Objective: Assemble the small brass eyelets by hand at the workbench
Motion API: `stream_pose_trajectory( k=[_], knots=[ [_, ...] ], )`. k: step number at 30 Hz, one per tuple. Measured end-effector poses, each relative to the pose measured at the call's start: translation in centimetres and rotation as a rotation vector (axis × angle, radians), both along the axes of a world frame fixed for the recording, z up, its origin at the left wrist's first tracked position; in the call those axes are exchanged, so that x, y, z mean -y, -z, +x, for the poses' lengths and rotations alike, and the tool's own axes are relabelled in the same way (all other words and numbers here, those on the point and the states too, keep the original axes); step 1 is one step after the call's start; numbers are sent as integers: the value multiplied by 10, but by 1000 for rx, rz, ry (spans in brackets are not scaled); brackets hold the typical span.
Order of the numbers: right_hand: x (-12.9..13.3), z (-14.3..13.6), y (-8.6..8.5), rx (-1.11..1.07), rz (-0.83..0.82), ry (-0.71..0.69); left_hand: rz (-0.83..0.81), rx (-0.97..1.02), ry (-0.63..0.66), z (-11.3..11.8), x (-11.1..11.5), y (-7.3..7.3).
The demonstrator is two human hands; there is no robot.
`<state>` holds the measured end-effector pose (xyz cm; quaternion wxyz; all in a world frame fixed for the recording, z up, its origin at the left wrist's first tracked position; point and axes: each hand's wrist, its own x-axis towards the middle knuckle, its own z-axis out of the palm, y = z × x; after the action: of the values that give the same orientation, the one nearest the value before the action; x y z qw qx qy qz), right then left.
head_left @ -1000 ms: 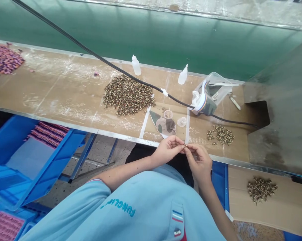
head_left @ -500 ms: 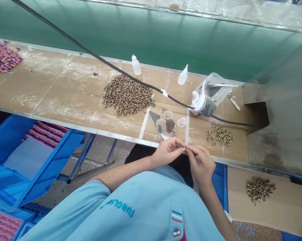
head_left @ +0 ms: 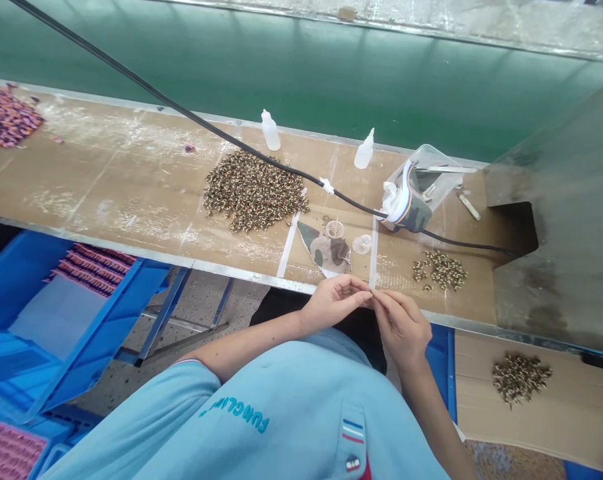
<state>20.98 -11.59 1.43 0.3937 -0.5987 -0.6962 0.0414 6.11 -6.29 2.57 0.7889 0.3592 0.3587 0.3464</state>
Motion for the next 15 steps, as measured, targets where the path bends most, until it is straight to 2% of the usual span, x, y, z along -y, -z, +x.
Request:
stream_pose_trajectory(
  k=[8,15],
  knots=[
    [0,3,-1,61,123,-43,25,22,1,-3,-1,3],
    [2,5,1,92,89,-26,25,17,0,-2,-1,3]
  ],
)
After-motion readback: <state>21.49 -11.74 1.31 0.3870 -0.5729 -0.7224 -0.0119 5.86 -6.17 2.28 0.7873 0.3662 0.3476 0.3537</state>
